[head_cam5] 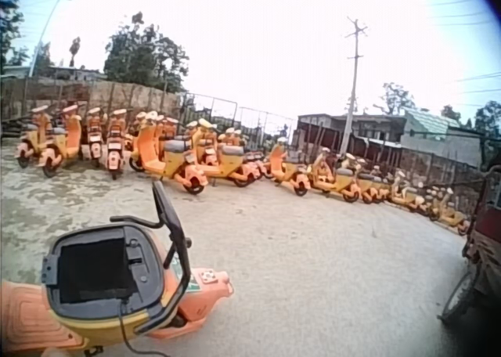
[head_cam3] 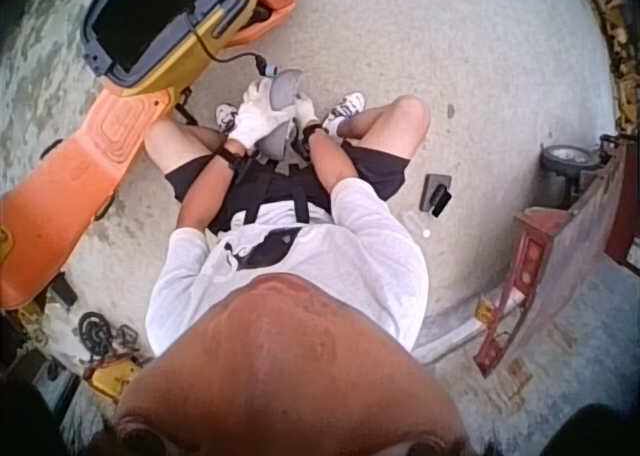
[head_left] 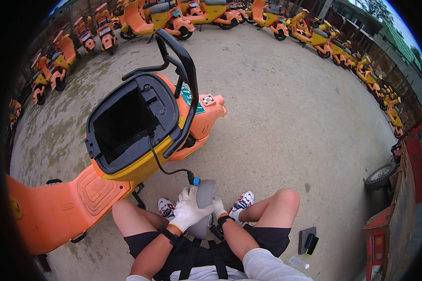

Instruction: Repairing a component of an electric scooter using manual and electric tools.

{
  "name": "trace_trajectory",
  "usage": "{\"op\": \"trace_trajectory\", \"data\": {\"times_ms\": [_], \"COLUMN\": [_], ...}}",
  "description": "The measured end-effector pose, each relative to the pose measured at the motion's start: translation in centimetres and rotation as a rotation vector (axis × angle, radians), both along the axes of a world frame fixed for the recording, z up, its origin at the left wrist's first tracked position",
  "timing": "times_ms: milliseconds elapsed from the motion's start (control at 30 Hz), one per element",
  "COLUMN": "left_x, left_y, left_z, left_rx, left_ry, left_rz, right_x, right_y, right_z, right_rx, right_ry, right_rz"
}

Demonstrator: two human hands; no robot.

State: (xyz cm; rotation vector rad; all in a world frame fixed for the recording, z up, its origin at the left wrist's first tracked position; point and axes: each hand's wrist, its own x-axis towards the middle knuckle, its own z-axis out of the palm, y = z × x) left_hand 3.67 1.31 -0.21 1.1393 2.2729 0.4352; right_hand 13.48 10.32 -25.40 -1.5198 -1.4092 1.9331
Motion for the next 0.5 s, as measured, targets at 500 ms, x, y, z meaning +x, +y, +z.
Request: {"op": "trace_trajectory", "data": {"times_ms": [500], "left_x": [0.0], "left_y": [-0.1], "left_z": [0.1], "left_rx": [-0.016], "left_ry": [-0.012], "left_rz": [-0.002], "right_x": [-0.4], "right_y": [1.1], "right_z": [-11.6], "right_rx": [0.032], "right_ry": [0.07], "right_rz": [0.076]}}
